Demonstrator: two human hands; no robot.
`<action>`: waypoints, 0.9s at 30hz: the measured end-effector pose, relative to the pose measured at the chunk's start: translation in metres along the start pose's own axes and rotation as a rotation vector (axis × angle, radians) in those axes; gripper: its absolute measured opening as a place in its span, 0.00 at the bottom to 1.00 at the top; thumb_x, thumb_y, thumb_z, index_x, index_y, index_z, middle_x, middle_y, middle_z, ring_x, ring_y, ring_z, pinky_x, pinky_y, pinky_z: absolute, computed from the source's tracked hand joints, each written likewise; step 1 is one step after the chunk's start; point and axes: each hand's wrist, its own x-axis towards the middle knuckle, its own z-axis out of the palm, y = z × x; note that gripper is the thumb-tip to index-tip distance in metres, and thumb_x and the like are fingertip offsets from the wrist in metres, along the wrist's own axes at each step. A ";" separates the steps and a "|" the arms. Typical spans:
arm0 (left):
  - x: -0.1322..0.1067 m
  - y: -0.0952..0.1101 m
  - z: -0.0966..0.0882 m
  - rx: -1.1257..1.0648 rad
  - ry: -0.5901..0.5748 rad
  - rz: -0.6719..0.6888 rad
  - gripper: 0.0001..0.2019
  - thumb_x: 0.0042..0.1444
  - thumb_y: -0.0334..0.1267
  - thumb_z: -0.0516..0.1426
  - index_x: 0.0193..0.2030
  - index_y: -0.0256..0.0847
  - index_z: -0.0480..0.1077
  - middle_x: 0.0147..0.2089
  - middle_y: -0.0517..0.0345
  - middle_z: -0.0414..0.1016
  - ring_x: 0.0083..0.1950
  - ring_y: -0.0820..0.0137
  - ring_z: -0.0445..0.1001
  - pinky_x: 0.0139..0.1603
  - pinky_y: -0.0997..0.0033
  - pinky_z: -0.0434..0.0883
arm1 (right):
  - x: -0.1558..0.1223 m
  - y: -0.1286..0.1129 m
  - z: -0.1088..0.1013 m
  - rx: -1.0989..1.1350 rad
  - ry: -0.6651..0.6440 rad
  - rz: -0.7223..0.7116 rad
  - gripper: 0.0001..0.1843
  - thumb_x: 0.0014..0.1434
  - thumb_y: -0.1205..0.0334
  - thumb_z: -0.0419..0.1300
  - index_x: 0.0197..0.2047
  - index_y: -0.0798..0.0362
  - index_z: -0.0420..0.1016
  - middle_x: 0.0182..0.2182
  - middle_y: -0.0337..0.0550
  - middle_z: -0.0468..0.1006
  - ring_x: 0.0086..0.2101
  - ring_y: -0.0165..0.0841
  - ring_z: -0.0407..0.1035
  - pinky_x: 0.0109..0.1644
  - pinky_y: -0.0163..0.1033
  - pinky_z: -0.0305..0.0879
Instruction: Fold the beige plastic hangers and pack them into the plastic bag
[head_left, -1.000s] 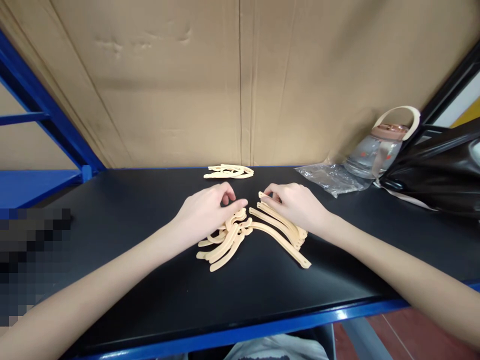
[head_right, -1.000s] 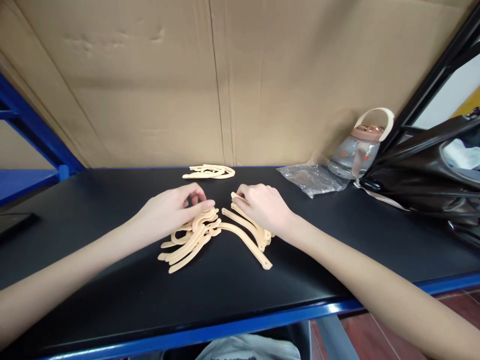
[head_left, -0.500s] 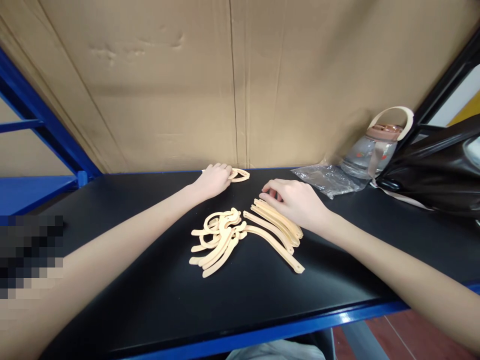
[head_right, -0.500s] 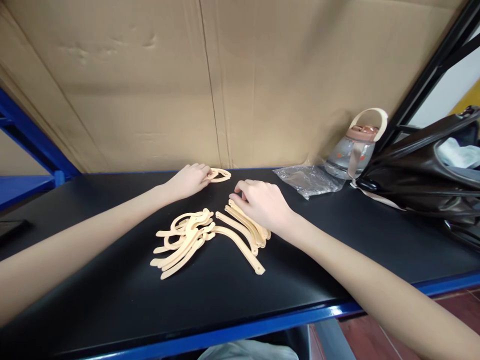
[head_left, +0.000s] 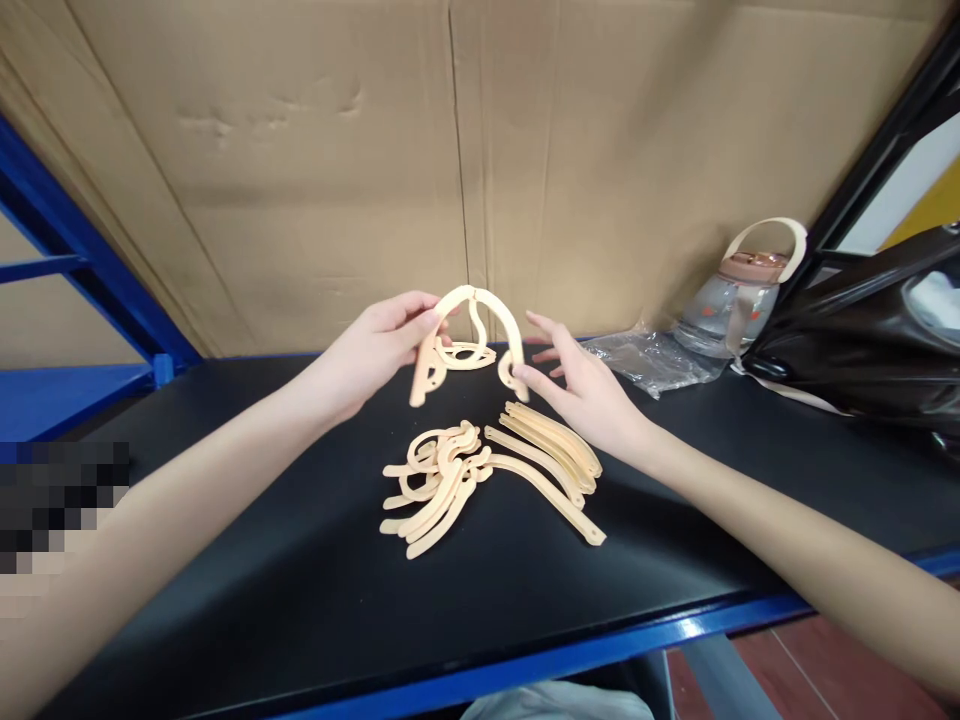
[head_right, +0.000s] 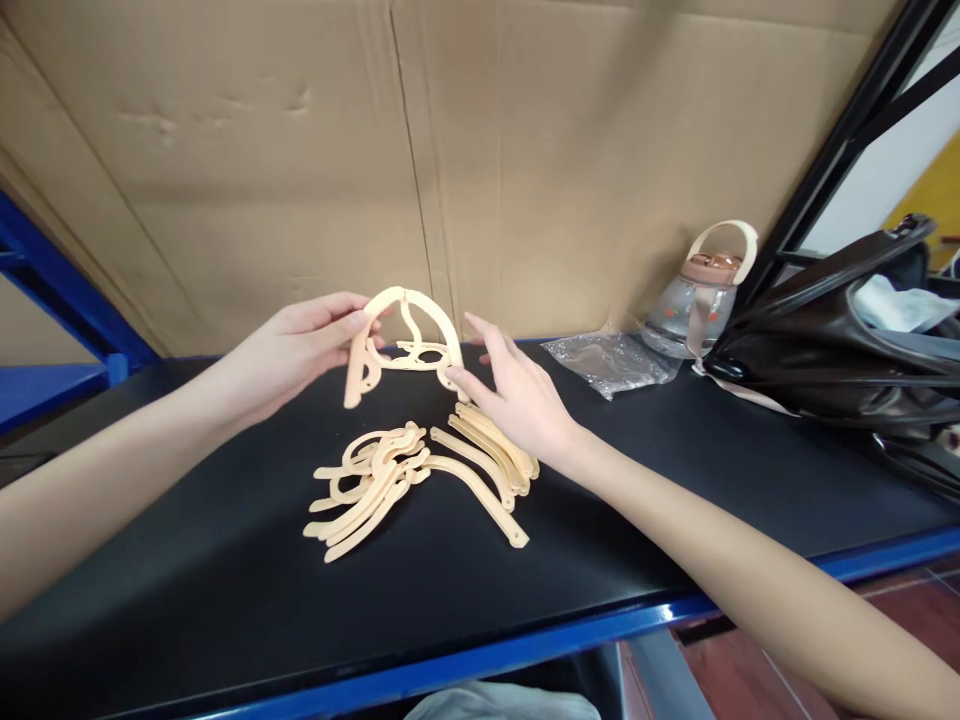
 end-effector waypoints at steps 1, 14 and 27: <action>-0.008 0.004 0.004 -0.102 -0.012 -0.032 0.11 0.59 0.42 0.55 0.43 0.36 0.70 0.36 0.56 0.71 0.39 0.69 0.71 0.44 0.68 0.70 | 0.000 -0.001 0.001 0.091 -0.017 0.017 0.28 0.62 0.48 0.54 0.62 0.48 0.57 0.49 0.47 0.74 0.45 0.39 0.71 0.47 0.47 0.67; -0.044 -0.001 0.043 -0.458 -0.234 -0.461 0.14 0.60 0.41 0.55 0.26 0.38 0.60 0.21 0.69 0.48 0.20 0.81 0.52 0.18 0.82 0.57 | -0.017 -0.032 0.002 -0.265 -0.226 -0.126 0.11 0.68 0.61 0.48 0.44 0.55 0.69 0.27 0.38 0.74 0.25 0.29 0.66 0.28 0.34 0.55; -0.014 0.013 0.068 -0.255 -0.081 -0.513 0.14 0.62 0.34 0.52 0.24 0.40 0.59 0.20 0.69 0.51 0.15 0.80 0.54 0.13 0.78 0.61 | -0.002 -0.025 0.004 -0.695 -0.314 -0.065 0.08 0.62 0.74 0.46 0.38 0.57 0.64 0.22 0.41 0.71 0.19 0.32 0.63 0.22 0.35 0.47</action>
